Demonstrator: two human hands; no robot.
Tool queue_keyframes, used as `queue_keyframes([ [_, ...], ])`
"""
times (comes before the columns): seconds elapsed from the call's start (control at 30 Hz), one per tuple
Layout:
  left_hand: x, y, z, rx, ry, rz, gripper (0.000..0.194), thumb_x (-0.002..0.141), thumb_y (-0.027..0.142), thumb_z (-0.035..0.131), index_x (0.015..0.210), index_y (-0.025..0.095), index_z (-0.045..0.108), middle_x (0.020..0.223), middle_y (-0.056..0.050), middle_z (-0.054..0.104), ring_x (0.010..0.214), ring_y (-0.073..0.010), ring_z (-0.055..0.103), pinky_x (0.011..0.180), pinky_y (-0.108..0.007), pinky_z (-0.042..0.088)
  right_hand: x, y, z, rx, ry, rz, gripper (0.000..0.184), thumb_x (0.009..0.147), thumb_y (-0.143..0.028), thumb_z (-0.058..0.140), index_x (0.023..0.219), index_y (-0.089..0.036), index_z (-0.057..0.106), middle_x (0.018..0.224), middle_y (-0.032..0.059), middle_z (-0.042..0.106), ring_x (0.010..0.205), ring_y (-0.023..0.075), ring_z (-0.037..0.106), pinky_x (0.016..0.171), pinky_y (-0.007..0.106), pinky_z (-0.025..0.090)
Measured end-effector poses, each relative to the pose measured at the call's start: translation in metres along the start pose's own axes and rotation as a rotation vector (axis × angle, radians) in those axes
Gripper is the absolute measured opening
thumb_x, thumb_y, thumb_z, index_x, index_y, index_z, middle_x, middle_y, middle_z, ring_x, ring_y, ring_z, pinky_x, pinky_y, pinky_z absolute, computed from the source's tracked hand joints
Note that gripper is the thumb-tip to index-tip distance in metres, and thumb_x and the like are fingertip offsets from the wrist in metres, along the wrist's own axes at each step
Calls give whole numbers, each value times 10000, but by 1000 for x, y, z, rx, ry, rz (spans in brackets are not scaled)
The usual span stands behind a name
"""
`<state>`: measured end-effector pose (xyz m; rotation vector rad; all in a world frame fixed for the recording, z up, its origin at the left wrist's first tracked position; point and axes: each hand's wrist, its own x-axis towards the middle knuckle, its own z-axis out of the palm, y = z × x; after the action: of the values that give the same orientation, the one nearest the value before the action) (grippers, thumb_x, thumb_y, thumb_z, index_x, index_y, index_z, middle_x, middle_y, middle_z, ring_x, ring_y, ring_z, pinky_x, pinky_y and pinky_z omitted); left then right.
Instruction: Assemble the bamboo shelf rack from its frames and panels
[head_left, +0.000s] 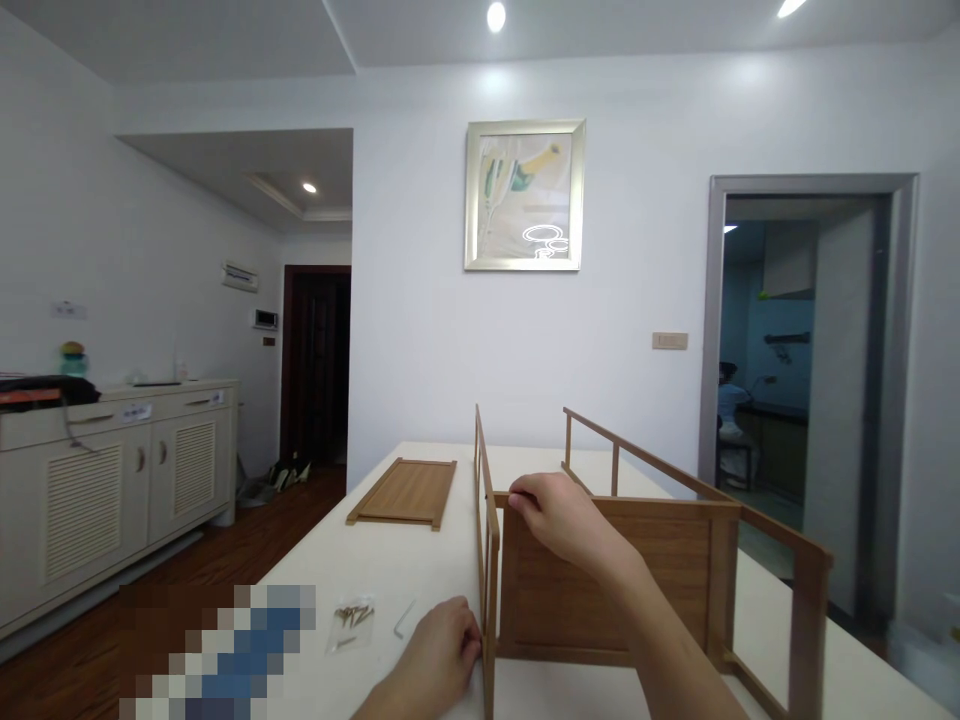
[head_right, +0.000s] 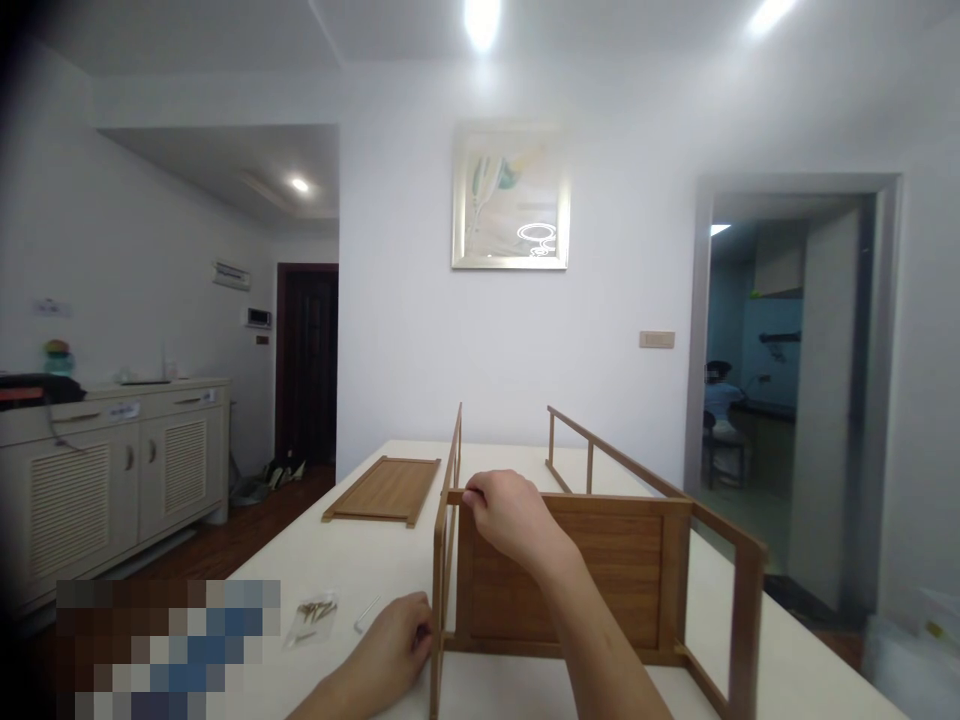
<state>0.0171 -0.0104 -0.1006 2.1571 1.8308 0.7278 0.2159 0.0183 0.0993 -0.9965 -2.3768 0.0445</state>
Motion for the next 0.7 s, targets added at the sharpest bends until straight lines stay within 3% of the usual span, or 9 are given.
queue_keyframes([
  [0.33,-5,7,-4,57,14,88,180,780,75,450,765,208,571,949,-32,636,879,-164,606,750,-243,396,0,0,1,-14,6,2,263,924,-256,454,806,-203,683,820,60,704,745,172,595,639,261,345],
  [0.57,-3,2,2,52,22,92,173,767,75,464,776,210,572,946,-32,625,878,-169,593,765,-250,394,-1,-2,-2,-6,5,9,266,924,-260,458,778,-199,671,801,59,698,711,166,581,618,261,329],
  [0.7,-5,9,-3,28,-34,40,177,784,89,460,813,212,584,990,-44,618,931,-183,580,819,-263,393,-1,-1,-3,-9,6,9,269,926,-260,455,786,-204,677,809,57,701,728,173,587,624,265,333],
])
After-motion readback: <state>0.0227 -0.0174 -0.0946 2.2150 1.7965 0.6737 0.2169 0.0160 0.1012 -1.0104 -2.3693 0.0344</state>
